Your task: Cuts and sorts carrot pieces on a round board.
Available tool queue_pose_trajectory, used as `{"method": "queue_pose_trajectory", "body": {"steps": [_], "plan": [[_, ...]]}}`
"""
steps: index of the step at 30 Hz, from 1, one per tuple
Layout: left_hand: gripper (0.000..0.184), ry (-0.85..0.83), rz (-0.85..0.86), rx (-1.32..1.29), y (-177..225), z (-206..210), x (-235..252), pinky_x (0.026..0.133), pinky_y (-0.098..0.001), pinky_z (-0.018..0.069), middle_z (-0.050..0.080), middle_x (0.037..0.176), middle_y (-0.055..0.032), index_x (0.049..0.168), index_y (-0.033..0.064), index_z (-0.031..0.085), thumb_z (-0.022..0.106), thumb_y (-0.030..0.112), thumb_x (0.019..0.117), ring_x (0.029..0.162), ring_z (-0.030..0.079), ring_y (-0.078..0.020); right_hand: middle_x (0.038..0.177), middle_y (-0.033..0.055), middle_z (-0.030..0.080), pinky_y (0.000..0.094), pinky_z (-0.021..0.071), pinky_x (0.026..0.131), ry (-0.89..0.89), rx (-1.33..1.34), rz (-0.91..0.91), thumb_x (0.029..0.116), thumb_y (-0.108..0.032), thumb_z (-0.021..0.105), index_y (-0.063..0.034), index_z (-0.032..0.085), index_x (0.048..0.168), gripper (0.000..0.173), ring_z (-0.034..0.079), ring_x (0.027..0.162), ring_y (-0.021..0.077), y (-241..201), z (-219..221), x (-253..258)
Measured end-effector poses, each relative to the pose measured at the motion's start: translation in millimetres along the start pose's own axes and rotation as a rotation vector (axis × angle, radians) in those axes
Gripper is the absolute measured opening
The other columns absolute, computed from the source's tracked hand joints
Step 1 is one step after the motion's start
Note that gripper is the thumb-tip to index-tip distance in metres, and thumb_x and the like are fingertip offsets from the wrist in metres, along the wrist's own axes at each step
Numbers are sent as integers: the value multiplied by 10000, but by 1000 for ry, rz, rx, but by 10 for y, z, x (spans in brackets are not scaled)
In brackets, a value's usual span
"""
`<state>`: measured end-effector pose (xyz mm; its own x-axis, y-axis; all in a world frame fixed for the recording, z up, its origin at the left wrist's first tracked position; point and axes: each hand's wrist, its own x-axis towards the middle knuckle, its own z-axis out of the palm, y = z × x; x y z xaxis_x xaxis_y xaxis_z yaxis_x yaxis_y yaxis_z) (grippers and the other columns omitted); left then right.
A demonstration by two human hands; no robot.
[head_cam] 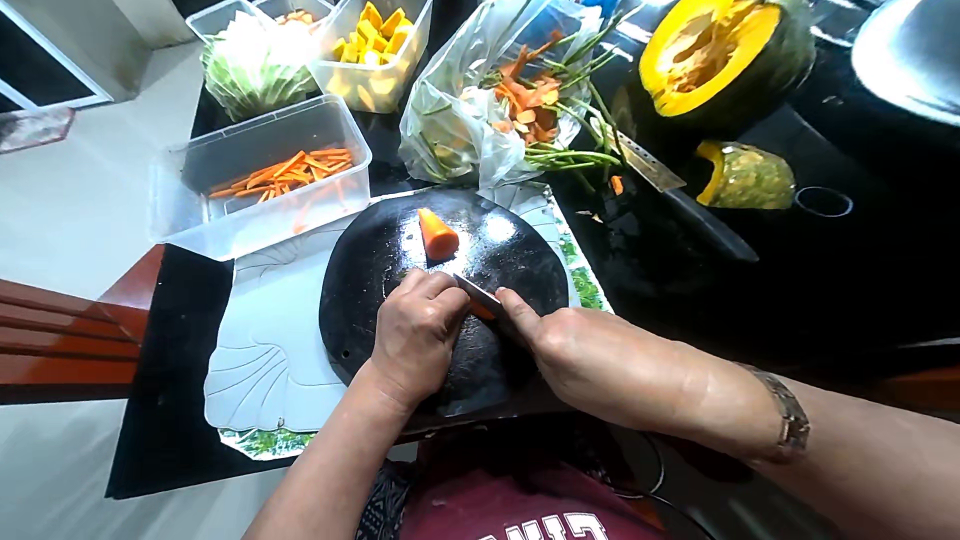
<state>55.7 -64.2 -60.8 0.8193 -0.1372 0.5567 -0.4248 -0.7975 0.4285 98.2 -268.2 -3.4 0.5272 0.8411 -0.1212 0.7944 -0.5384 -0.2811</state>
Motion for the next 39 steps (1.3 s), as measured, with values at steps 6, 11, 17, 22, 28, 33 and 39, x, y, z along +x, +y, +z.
{"method": "queue_pose_trajectory", "body": {"steps": [6,11,17,22,28,33,39], "plan": [[127,-34,4,1,-18,-12,19,761,-346,543,730,924,-61,823,65,762,667,69,907,894,677,-208,767,127,625,469,543,674,-231,31,97,995,-20,489,68,305,1537,580,683,765,327,-94,-90,220],[140,-41,10,10,-35,-24,25,747,-355,543,729,914,-72,822,58,758,658,71,918,874,676,-218,738,139,615,472,545,651,-117,191,62,981,-11,469,91,325,1530,576,663,704,325,26,19,-79],[132,-65,5,-22,-24,-41,22,842,-356,559,697,986,-99,807,44,726,662,63,921,961,674,-221,744,128,640,446,558,654,-1,246,103,1003,-39,455,69,400,1512,523,663,700,276,182,66,-221],[118,-48,-5,-73,-18,-66,-29,906,-343,546,711,1055,-109,798,40,735,685,58,903,1025,668,-215,622,83,573,430,529,557,83,154,44,984,-55,479,100,410,1488,532,619,578,258,186,45,-234],[84,3,-60,-88,3,-99,-53,897,-305,541,700,992,-101,938,36,782,715,54,888,974,663,-185,566,42,527,394,495,489,108,79,-48,961,-50,499,60,447,1483,536,588,509,236,147,56,-169],[160,-51,-5,3,-2,-77,-57,844,-325,515,709,976,-72,998,79,801,651,104,952,939,639,-203,563,26,523,378,493,482,126,65,-26,992,-88,491,52,449,1487,516,581,503,212,164,46,-143],[111,-45,-4,-31,-17,-97,-89,840,-325,525,708,970,-78,838,59,758,687,93,915,948,650,-200,543,-6,480,353,471,462,157,133,-15,983,-99,474,43,508,1433,474,540,481,164,254,82,-137]]}}
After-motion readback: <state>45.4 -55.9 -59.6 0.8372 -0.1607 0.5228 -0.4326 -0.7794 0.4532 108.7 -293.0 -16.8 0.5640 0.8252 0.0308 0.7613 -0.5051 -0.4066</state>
